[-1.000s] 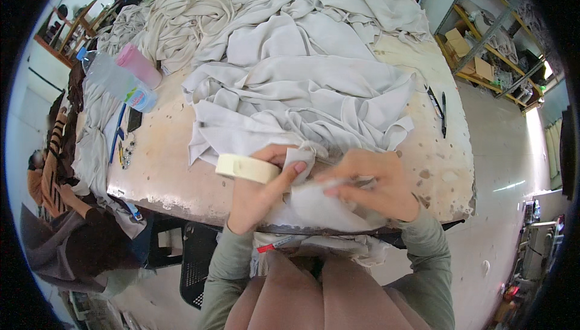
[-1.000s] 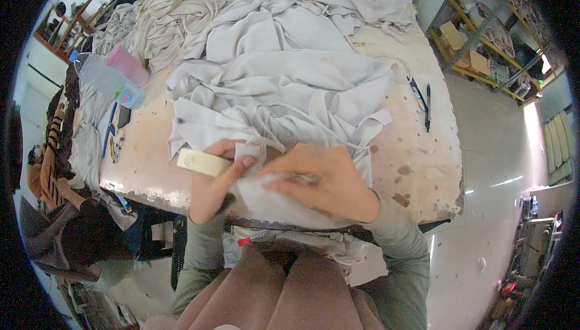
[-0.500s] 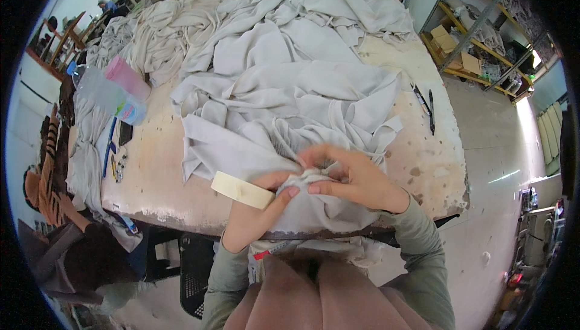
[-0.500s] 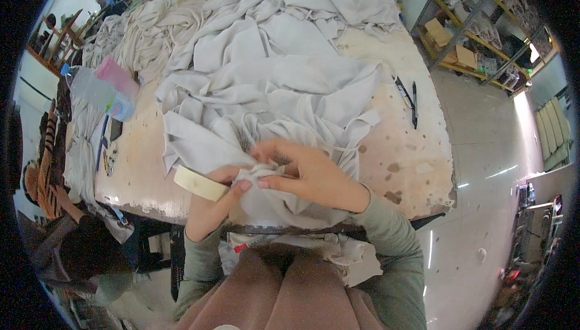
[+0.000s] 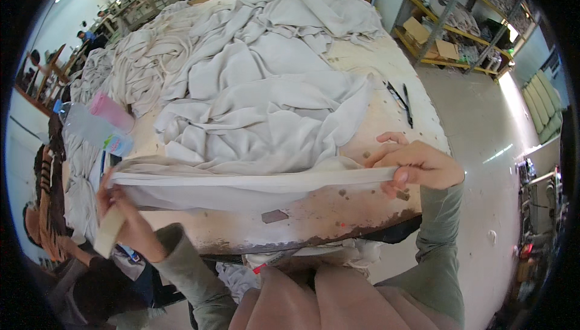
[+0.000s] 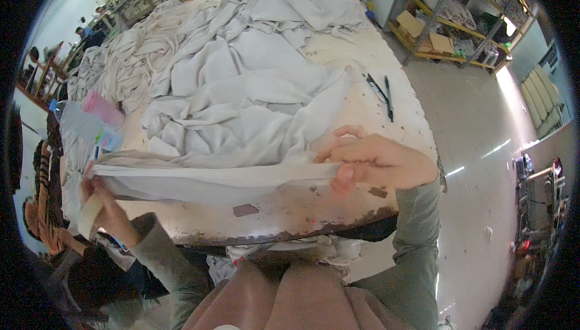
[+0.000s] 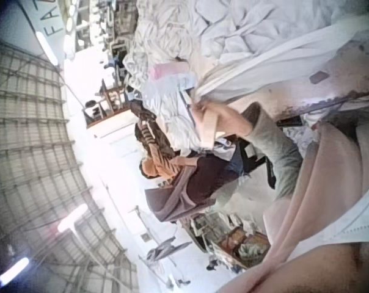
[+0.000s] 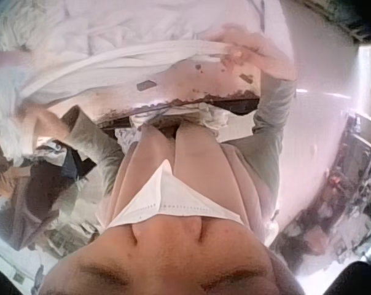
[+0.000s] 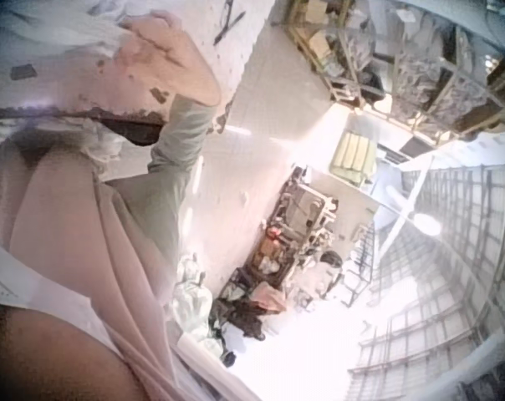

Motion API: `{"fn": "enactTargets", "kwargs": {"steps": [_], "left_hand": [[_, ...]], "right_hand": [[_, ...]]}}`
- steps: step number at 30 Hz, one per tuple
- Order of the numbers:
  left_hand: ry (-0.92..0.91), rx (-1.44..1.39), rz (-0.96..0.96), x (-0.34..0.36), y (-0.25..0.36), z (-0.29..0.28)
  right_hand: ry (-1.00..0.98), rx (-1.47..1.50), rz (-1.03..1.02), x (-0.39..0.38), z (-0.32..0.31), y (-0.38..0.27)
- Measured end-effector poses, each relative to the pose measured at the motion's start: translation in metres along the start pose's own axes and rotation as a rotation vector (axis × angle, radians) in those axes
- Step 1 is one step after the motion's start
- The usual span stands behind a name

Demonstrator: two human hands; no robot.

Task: The person repairs a light-colored garment by hand, using scissors to trim threads, applying tape to secure sections, and marking the fabric with a pen. The garment is repeatedly folded and unfolded to access different areas for repair.

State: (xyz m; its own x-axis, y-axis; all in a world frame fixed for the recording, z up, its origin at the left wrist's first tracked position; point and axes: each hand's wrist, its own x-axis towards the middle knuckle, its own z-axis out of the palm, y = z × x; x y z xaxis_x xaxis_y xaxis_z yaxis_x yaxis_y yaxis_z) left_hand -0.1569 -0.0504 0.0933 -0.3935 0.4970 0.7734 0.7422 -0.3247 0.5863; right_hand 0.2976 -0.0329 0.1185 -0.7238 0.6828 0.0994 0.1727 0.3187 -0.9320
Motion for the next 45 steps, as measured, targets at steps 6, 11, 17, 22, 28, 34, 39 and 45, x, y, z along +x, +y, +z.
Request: {"fn": "enactTargets", "kwargs": {"steps": [6,11,17,22,28,34,39,45], "left_hand": [[0.106,0.177,0.089,0.049,-0.064,-0.011],[-0.052,0.335,0.159,0.058,-0.13,-0.004],[0.024,0.654,0.091,0.052,-0.194,-0.009],[-0.026,0.71,0.086,0.046,-0.218,-0.019],[-0.035,0.739,-0.098,0.046,-0.214,-0.032],[-0.076,-0.263,-0.576,0.032,-0.141,-0.04],[0.067,-0.712,-0.682,0.026,-0.075,-0.062],[0.38,-0.854,-0.688,0.012,-0.039,-0.096]], "right_hand": [[0.243,0.631,0.075,-0.037,-0.026,0.028],[0.323,1.066,0.091,-0.036,-0.03,0.069],[0.348,1.103,0.201,-0.039,-0.034,0.085],[0.356,1.074,0.217,-0.045,-0.036,0.099],[0.112,1.291,0.09,-0.05,-0.055,0.119],[0.932,0.569,-0.097,-0.007,-0.048,0.107],[0.101,-0.049,0.368,0.042,0.009,0.108],[0.353,-0.854,-0.251,0.06,0.134,0.112]]}}
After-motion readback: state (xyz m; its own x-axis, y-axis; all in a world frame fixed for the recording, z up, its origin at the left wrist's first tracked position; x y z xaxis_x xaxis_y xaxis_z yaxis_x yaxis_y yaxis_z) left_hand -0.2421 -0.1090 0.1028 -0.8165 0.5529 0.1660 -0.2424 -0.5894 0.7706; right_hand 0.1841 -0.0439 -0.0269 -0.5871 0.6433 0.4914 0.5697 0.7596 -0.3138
